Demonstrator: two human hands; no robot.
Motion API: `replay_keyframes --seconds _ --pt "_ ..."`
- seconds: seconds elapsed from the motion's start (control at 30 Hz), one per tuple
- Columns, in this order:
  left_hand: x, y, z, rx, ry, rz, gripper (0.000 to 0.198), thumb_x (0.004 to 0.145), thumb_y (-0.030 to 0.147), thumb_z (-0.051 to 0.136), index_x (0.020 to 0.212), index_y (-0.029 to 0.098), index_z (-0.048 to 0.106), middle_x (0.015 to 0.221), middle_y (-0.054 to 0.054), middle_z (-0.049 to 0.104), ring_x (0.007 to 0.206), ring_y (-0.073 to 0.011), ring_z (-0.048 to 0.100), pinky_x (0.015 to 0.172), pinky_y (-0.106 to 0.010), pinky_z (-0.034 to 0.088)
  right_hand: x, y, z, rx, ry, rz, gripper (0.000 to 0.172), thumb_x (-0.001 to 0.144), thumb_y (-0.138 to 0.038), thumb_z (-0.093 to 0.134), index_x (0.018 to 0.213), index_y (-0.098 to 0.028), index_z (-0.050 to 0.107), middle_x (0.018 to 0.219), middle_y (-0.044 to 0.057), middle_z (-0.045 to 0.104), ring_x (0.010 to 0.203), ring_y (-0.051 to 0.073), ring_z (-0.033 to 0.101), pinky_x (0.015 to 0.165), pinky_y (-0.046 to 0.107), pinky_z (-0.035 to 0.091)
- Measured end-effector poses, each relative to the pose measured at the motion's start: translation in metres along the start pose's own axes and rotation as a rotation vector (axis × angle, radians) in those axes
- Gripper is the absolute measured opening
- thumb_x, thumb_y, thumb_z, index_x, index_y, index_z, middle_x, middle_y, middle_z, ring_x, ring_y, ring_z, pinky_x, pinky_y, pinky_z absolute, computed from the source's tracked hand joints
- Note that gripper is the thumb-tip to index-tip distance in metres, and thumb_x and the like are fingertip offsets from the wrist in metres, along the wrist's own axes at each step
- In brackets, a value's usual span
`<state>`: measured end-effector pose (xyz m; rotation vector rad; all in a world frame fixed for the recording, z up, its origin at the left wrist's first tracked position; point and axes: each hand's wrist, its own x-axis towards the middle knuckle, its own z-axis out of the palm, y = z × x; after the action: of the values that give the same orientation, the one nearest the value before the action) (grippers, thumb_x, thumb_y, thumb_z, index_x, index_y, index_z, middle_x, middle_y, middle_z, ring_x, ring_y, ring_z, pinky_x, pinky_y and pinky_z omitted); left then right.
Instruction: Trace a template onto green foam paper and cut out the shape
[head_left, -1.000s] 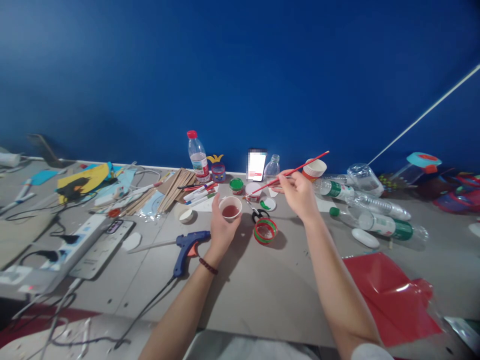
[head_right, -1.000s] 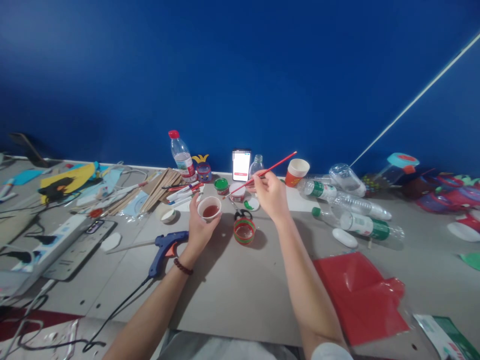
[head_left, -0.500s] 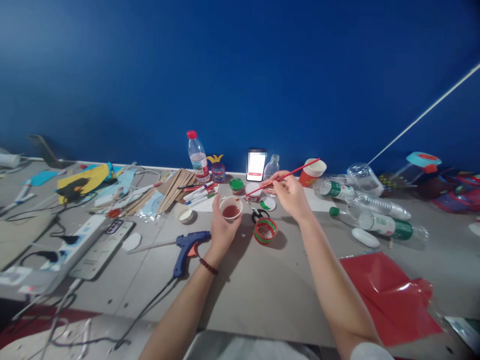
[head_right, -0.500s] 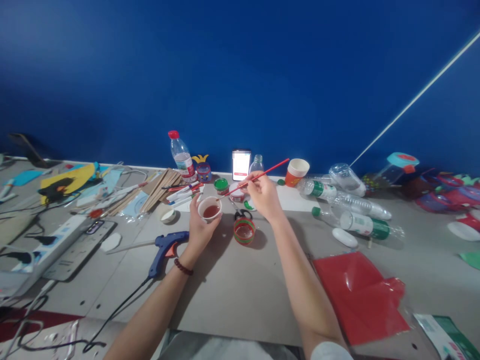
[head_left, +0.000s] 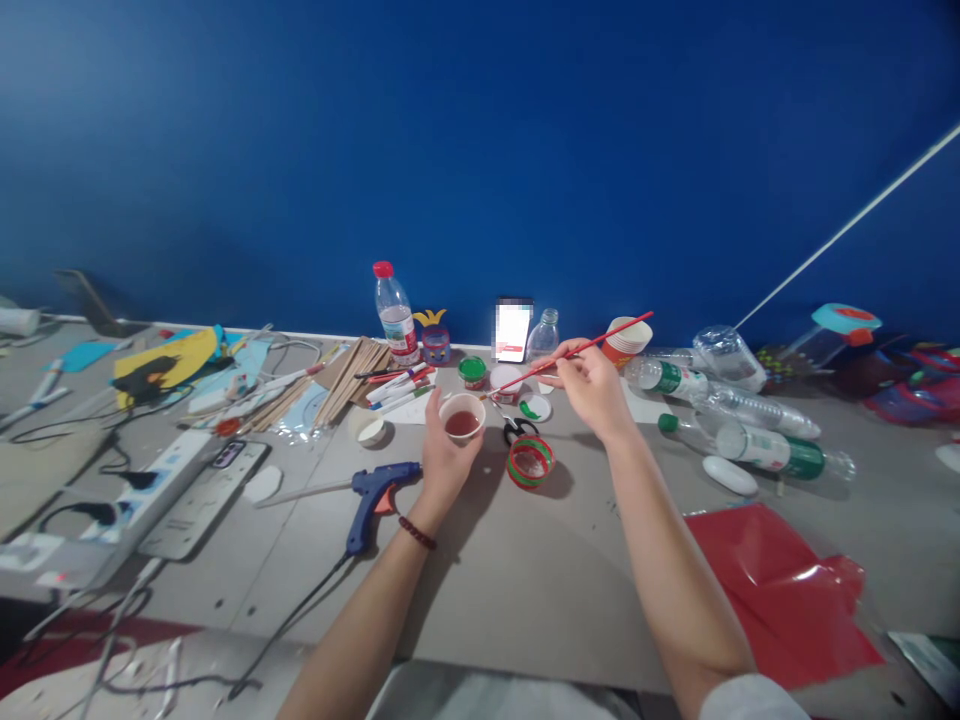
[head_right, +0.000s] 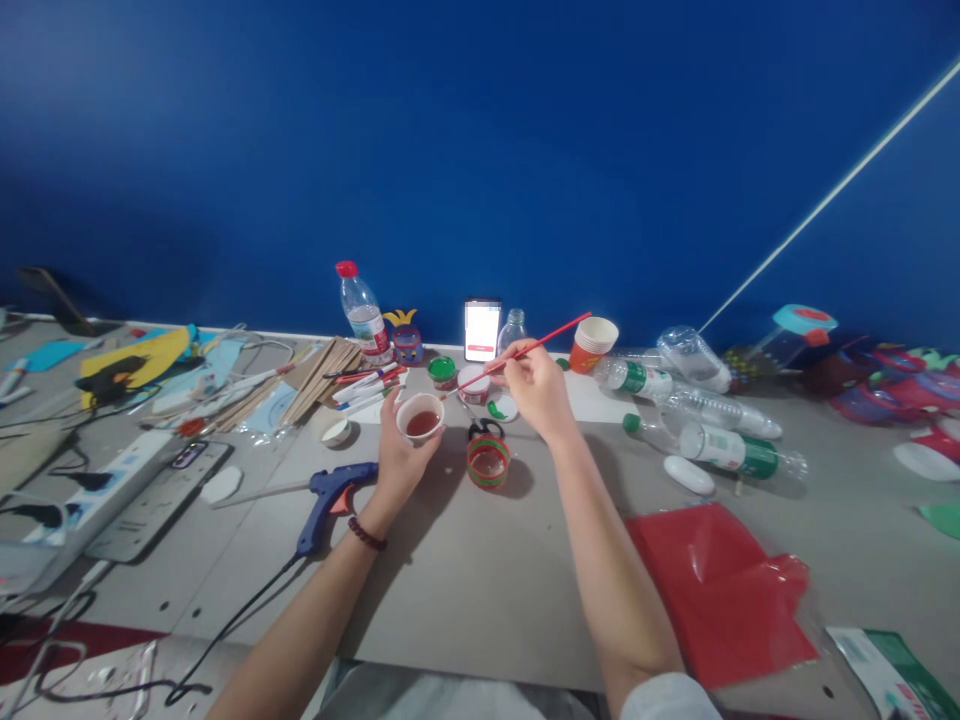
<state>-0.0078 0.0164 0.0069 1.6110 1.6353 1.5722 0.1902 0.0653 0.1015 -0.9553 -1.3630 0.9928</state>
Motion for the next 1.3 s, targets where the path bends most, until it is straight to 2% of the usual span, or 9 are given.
replay_keyframes --seconds 0.57,0.9,1.13,1.3 --pt "0.0004 -0.0001 0.0016 0.006 0.001 0.007 0.083 0.073 0.026 0.073 0.143 0.022 0.028 0.143 -0.013 0.042 0.129 -0.0285 0.046 0.107 -0.041 0.040 0.0023 0.0072 0.0075 -0.008 0.047 0.002 0.034 0.077 -0.053 0.069 0.088 -0.022 0.058 0.075 0.002 0.070 0.078 0.025 0.073 0.075 0.041 0.064" --pt "0.0013 -0.0003 0.0002 0.007 0.004 0.013 0.083 0.073 0.026 0.073 0.143 0.022 0.029 0.142 -0.013 0.043 0.129 -0.0280 0.046 0.107 -0.040 0.040 0.0013 0.0036 0.0036 -0.046 0.053 0.025 0.037 0.077 -0.055 0.068 0.090 -0.022 0.058 0.075 0.003 0.070 0.077 0.025 0.073 0.075 0.040 0.064" --pt "0.0013 0.0006 -0.0010 0.000 0.003 0.007 0.082 0.073 0.025 0.073 0.143 0.022 0.029 0.142 -0.014 0.043 0.128 -0.0279 0.047 0.106 -0.041 0.040 0.0024 0.0040 -0.0010 -0.045 0.074 0.004 0.033 0.079 -0.052 0.067 0.091 -0.022 0.058 0.078 0.003 0.069 0.078 0.024 0.072 0.077 0.042 0.063" --pt "0.0012 0.0007 -0.0008 0.006 -0.006 0.001 0.082 0.074 0.026 0.072 0.143 0.021 0.029 0.143 -0.014 0.042 0.128 -0.0279 0.047 0.106 -0.040 0.041 0.0014 0.0031 0.0029 0.014 0.019 -0.014 0.030 0.082 -0.049 0.065 0.093 -0.022 0.058 0.079 0.003 0.069 0.084 0.022 0.071 0.080 0.041 0.062"
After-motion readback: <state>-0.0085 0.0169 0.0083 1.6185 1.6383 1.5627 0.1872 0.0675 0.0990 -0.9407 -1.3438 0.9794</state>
